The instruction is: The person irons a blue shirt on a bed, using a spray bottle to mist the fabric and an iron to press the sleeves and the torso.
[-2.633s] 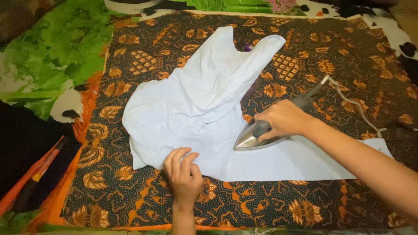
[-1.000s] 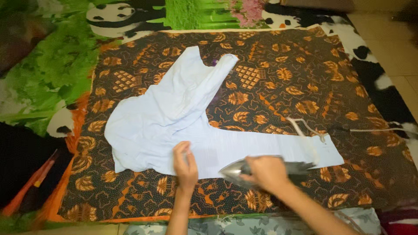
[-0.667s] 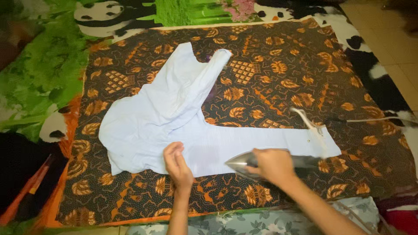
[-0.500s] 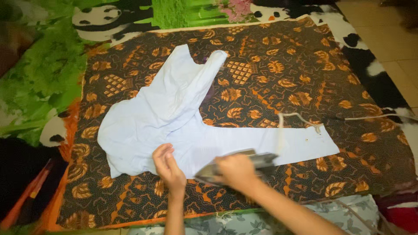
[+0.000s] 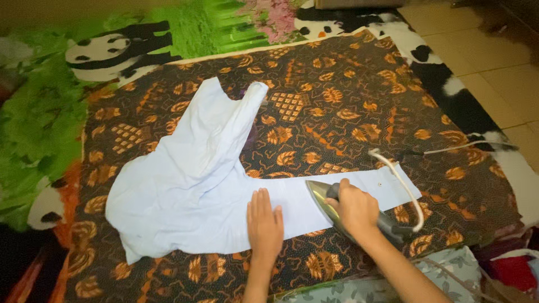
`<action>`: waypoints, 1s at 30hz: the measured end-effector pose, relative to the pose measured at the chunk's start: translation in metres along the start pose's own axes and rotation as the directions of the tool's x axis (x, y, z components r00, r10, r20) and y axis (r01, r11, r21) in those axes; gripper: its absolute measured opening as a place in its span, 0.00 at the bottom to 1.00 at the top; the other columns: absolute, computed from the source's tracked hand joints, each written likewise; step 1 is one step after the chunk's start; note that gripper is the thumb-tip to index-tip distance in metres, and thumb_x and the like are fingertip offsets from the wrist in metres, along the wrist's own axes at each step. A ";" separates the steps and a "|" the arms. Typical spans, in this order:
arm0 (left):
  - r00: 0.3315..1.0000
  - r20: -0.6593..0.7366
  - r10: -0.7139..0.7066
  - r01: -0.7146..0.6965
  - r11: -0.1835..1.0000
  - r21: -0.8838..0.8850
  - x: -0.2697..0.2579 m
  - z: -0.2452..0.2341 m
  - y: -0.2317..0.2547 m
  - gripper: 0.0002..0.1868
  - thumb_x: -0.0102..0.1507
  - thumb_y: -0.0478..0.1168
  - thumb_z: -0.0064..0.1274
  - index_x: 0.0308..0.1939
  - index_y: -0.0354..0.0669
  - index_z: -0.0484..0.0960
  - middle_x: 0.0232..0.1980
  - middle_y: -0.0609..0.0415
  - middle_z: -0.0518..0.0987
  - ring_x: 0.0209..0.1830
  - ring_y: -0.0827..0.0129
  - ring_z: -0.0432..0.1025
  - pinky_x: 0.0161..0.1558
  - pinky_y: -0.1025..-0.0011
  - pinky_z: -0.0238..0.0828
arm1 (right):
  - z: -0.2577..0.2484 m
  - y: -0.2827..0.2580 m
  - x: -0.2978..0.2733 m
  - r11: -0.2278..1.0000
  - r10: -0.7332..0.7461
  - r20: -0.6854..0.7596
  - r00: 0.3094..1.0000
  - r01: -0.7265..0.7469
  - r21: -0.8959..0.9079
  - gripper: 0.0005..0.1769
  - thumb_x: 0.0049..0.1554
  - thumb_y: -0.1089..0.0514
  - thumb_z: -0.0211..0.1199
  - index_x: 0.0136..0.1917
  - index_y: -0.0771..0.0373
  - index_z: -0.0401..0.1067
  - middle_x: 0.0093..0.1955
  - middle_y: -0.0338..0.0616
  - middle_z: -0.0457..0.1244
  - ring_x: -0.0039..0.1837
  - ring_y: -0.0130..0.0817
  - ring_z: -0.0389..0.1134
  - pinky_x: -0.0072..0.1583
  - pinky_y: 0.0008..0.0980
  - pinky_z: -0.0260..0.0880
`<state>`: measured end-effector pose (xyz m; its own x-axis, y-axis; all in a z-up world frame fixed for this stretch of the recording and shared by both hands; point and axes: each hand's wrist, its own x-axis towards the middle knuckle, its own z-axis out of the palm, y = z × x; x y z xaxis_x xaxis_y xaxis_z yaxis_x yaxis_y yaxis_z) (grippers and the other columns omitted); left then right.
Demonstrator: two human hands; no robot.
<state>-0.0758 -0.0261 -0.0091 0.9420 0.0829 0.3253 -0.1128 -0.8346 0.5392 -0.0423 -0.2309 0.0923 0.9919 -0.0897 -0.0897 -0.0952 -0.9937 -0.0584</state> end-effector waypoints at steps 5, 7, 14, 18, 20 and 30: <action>0.999 0.037 0.031 -0.038 0.980 0.193 -0.005 0.019 0.004 0.36 0.69 0.51 0.40 0.74 0.28 0.56 0.78 0.38 0.55 0.80 0.50 0.46 0.74 0.49 0.39 | 0.007 -0.004 0.008 0.987 -0.126 -0.112 0.986 0.136 0.081 0.33 0.44 0.36 0.74 0.49 0.64 0.70 0.37 0.52 0.70 0.42 0.52 0.74 0.42 0.49 0.72; 0.998 0.049 0.026 -0.036 0.976 0.213 -0.001 0.019 0.005 0.36 0.69 0.51 0.39 0.74 0.29 0.55 0.79 0.39 0.54 0.80 0.51 0.46 0.75 0.49 0.39 | 0.015 -0.022 0.021 0.989 -0.097 -0.029 0.995 0.099 0.106 0.41 0.44 0.40 0.75 0.61 0.67 0.66 0.38 0.54 0.70 0.41 0.50 0.74 0.40 0.46 0.73; 0.996 0.089 0.008 -0.030 0.969 0.246 -0.002 0.013 0.012 0.36 0.69 0.52 0.36 0.75 0.30 0.54 0.79 0.39 0.53 0.80 0.51 0.45 0.75 0.49 0.38 | 0.037 -0.029 0.065 0.978 -0.182 -0.163 0.970 0.195 0.069 0.31 0.47 0.45 0.75 0.51 0.68 0.66 0.34 0.54 0.70 0.38 0.47 0.74 0.39 0.41 0.73; 0.993 0.115 -0.006 -0.025 0.963 0.268 -0.002 0.018 0.009 0.37 0.70 0.54 0.32 0.75 0.31 0.52 0.80 0.39 0.51 0.81 0.51 0.43 0.75 0.50 0.36 | 0.048 0.022 0.068 0.999 -0.026 -0.156 0.987 0.029 0.019 0.25 0.52 0.46 0.72 0.48 0.67 0.67 0.33 0.53 0.70 0.36 0.45 0.74 0.38 0.42 0.74; 0.992 0.129 -0.014 -0.023 0.959 0.282 -0.004 0.020 0.007 0.37 0.70 0.54 0.32 0.76 0.31 0.51 0.80 0.39 0.50 0.81 0.52 0.43 0.75 0.50 0.35 | 0.044 0.064 0.065 1.000 -0.009 -0.205 0.979 0.014 0.022 0.23 0.54 0.47 0.70 0.47 0.68 0.67 0.33 0.53 0.69 0.34 0.45 0.74 0.35 0.41 0.73; 0.991 0.130 -0.013 -0.027 0.953 0.302 -0.005 0.027 0.003 0.38 0.70 0.55 0.31 0.76 0.33 0.49 0.81 0.42 0.48 0.81 0.52 0.40 0.75 0.51 0.34 | -0.005 0.185 0.113 0.972 0.211 -0.084 0.974 -0.219 -0.087 0.39 0.51 0.26 0.60 0.47 0.67 0.72 0.29 0.42 0.65 0.29 0.33 0.67 0.30 0.33 0.67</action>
<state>-0.0720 -0.0440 -0.0304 0.9766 0.0225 0.2140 -0.0371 -0.9621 0.2703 0.0528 -0.4252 0.0762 0.9528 -0.3031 -0.0161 -0.3020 -0.9520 0.0493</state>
